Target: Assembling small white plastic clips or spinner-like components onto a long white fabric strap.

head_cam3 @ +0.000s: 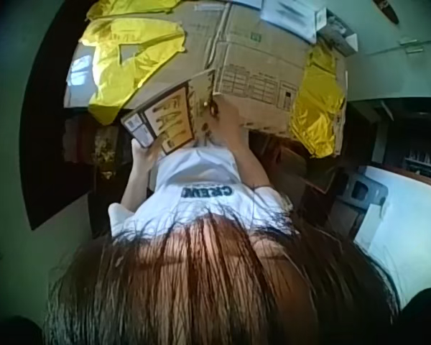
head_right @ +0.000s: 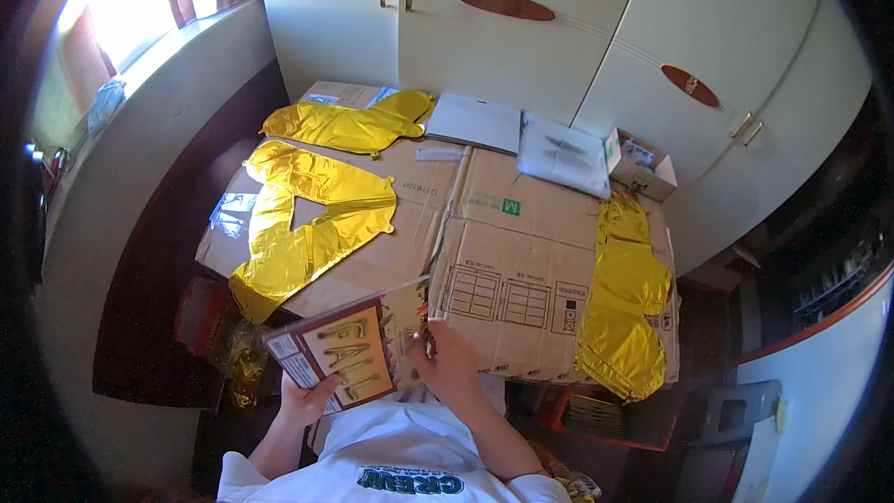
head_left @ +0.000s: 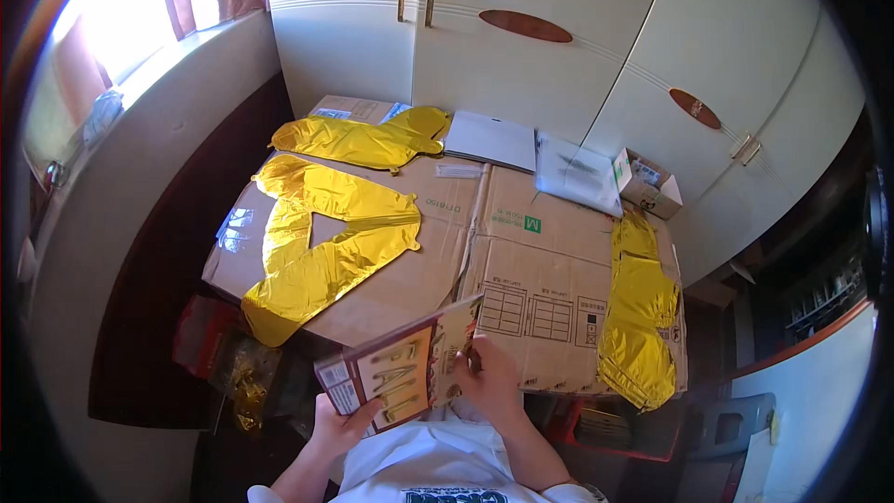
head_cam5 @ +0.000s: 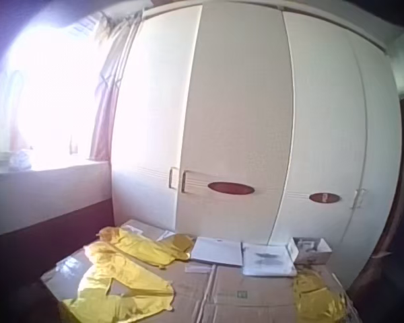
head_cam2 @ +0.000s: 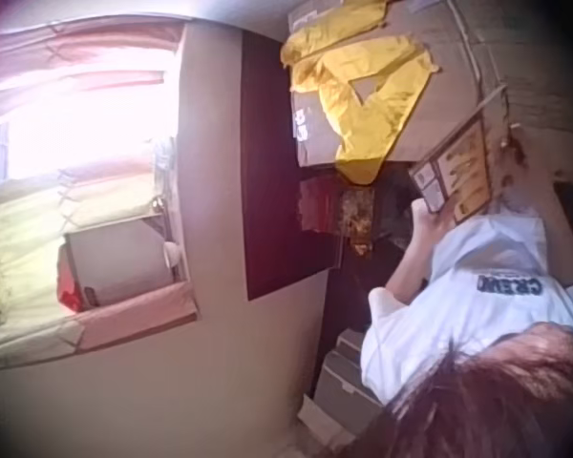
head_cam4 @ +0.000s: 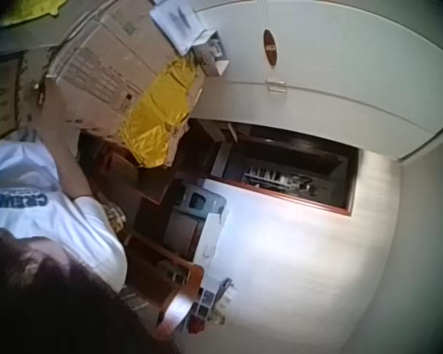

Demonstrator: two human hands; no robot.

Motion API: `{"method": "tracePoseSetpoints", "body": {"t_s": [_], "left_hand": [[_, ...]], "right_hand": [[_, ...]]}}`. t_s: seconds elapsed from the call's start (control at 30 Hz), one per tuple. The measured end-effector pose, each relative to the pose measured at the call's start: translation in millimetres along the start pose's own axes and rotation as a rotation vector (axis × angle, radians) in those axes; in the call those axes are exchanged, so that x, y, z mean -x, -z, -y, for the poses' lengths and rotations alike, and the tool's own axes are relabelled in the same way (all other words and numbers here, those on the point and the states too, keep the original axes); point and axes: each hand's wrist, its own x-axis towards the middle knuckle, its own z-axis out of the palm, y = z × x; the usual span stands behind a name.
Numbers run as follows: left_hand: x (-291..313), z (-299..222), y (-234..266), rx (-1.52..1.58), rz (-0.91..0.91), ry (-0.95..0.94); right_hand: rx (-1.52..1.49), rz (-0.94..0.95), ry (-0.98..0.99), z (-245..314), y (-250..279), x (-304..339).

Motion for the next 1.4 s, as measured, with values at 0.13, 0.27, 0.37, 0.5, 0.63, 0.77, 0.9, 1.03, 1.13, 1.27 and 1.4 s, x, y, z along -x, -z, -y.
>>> {"method": "tracePoseSetpoints", "body": {"t_s": [0.13, 0.27, 0.37, 0.5, 0.63, 0.77, 0.9, 1.03, 1.13, 1.27, 1.4], "left_hand": [[-5, -8, 3, 0.112, -0.020, 0.037], [-5, -2, 7, 0.342, -0.031, 0.166], [-6, 5, 3, 0.372, -0.027, 0.183], [-4, 8, 1, 0.343, -0.030, 0.168], [-4, 9, 2, 0.383, -0.017, 0.206], [-5, 14, 3, 0.375, -0.016, 0.210], [-5, 19, 5, 0.358, -0.009, 0.226], [-4, 19, 6, 0.443, 0.004, 0.260], [-4, 21, 6, 0.497, 0.016, 0.289], [-4, 23, 6, 0.526, 0.023, 0.293], [-3, 24, 6, 0.474, -0.022, 0.266]], "right_hand": [[-0.515, 0.042, -0.035, -15, -11, -1], [-1.172, 0.464, -0.298, -31, 11, -8], [-1.110, 0.306, -0.310, -4, 13, -10], [-1.050, 0.374, -0.385, -30, 8, -7], [-1.298, 0.481, -0.427, -33, 7, -7], [-1.332, 0.407, -0.413, -38, -3, -7], [-1.323, 0.456, -0.380, -32, 1, -8], [-1.419, 0.676, -0.450, -42, 8, -7], [-1.506, 0.733, -0.450, -43, 7, -5], [-1.619, 0.805, -0.430, -43, 10, -10], [-1.408, 0.534, -0.442, -26, 13, -12]]}}
